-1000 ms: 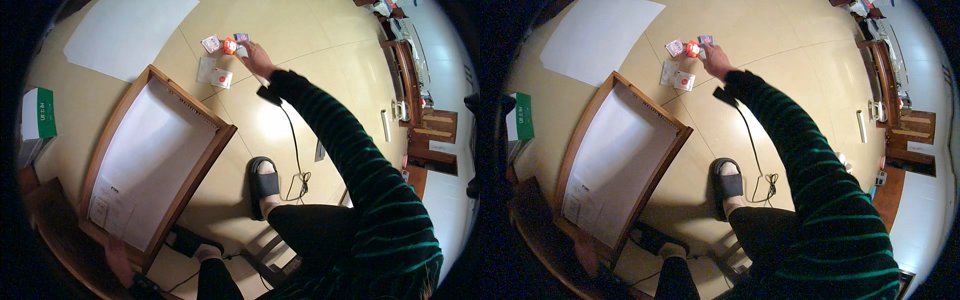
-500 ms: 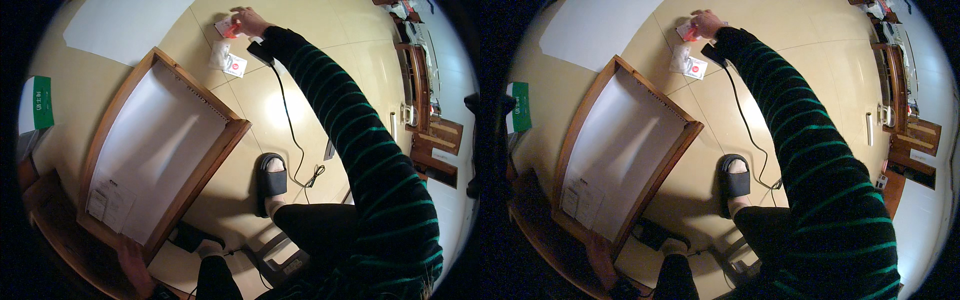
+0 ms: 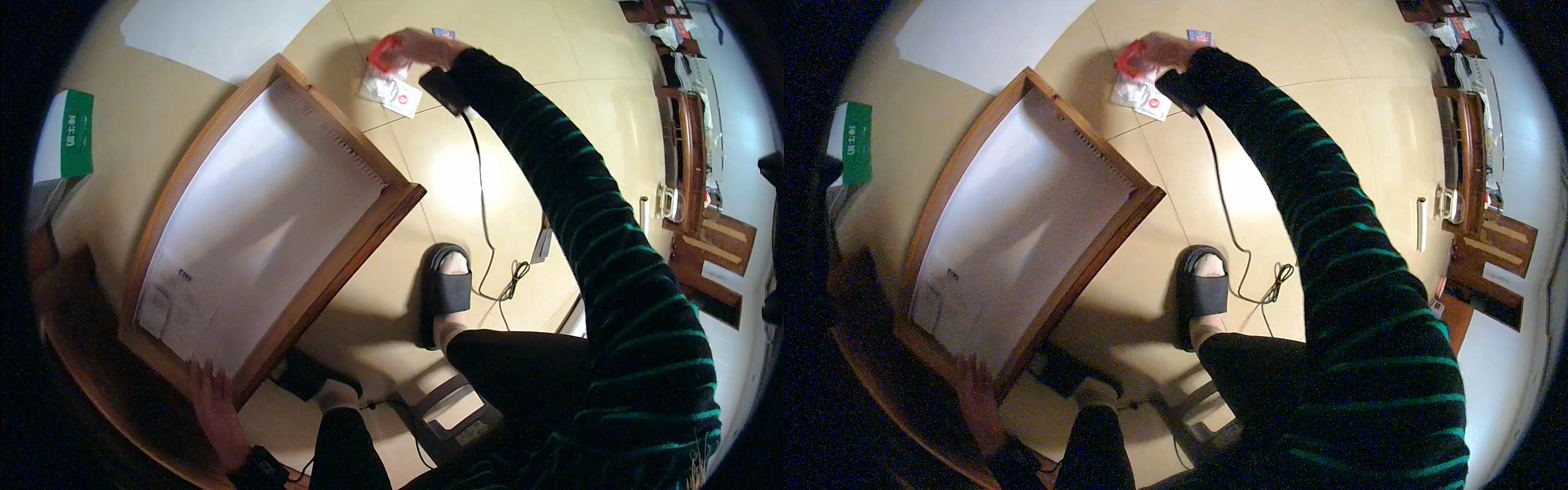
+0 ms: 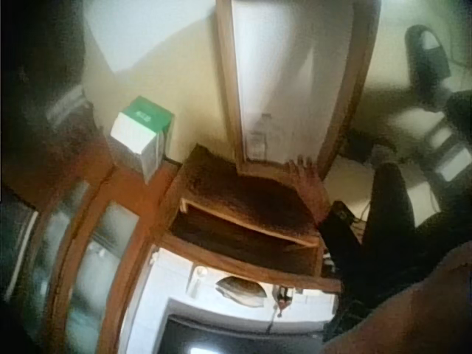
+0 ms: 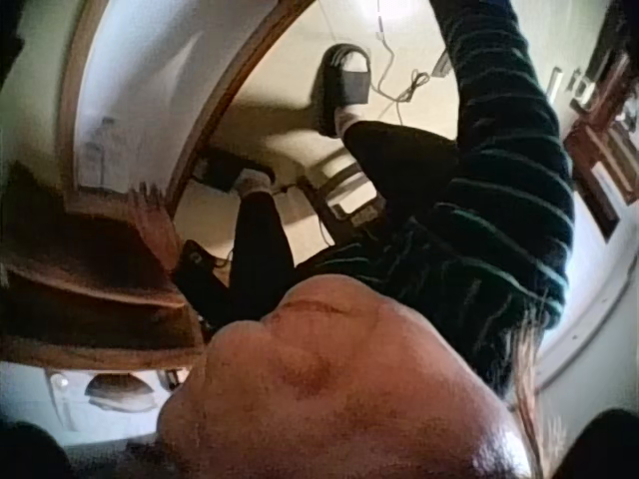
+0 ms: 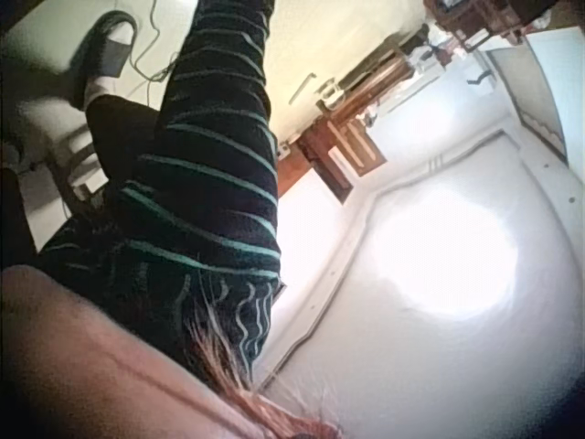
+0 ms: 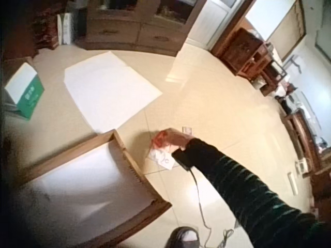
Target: The person places a white sheet into a wooden frame, smooths it, and adds small items. They then retrieve a paper roll, open a drawer, and unroll the paper to fit the frame.
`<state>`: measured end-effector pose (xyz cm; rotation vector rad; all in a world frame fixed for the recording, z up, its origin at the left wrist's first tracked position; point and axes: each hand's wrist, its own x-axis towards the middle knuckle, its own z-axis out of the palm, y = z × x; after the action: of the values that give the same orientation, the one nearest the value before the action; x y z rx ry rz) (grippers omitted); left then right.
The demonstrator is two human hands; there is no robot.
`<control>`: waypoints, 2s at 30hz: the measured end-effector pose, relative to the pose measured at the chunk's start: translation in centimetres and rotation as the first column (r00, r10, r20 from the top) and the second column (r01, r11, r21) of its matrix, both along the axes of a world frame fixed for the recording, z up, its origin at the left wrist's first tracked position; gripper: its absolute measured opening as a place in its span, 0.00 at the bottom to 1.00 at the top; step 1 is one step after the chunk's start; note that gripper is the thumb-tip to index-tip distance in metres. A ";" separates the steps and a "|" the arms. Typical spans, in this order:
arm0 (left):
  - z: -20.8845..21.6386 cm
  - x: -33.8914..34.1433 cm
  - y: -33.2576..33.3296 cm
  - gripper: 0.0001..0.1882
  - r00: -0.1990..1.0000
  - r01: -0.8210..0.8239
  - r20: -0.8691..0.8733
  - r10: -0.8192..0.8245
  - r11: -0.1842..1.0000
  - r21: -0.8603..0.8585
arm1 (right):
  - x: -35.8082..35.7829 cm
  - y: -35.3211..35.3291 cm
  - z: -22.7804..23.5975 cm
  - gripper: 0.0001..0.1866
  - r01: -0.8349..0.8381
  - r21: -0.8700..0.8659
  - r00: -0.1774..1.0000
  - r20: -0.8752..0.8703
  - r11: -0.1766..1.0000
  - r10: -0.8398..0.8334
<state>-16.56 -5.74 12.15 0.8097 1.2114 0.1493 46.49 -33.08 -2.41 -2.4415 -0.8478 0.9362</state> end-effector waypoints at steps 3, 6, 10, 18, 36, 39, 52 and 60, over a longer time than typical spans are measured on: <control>0.1 0.5 0.0 0.25 0.976 0.209 -0.087 -0.199 0.970 0.124 | -4.4 0.2 -2.2 0.25 -0.254 -0.227 0.793 0.507 0.940 0.337; -0.4 0.9 -0.1 0.25 0.998 0.051 -0.047 -0.051 0.999 0.015 | -5.9 1.2 -3.3 0.25 -0.216 -0.167 0.800 0.534 0.962 0.273; -0.8 0.7 -0.6 0.25 0.996 0.079 -0.032 -0.077 0.996 0.039 | -4.0 1.3 -0.1 0.28 0.049 0.086 0.949 0.306 0.995 -0.073; -0.2 -0.2 -0.4 0.26 0.997 0.070 -0.008 -0.070 0.997 0.017 | -6.6 -1.3 2.7 0.19 -0.110 -0.198 0.993 0.028 0.974 0.118; 0.4 1.0 0.1 0.25 0.977 0.183 0.110 -0.183 0.983 0.014 | -9.7 -0.2 13.5 0.26 0.302 0.418 0.742 -0.668 0.857 0.065; 1.7 3.9 0.1 0.26 0.942 0.255 0.240 -0.237 0.966 -0.047 | -15.7 5.2 16.4 0.24 0.231 0.539 0.718 -0.656 0.810 0.232; -5.0 5.6 4.4 0.19 0.642 0.677 -0.302 -0.704 0.338 0.654 | -42.3 20.7 6.8 0.26 0.096 0.458 0.626 -0.718 0.884 0.304; -5.6 5.2 9.4 0.28 0.711 0.621 -0.410 -0.572 0.235 0.748 | -31.2 16.7 11.7 0.10 0.129 0.832 0.964 -0.233 0.539 0.130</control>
<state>-11.33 3.65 6.58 2.1727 0.7017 0.0806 15.26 -16.42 9.29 -1.4127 -0.9088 0.6002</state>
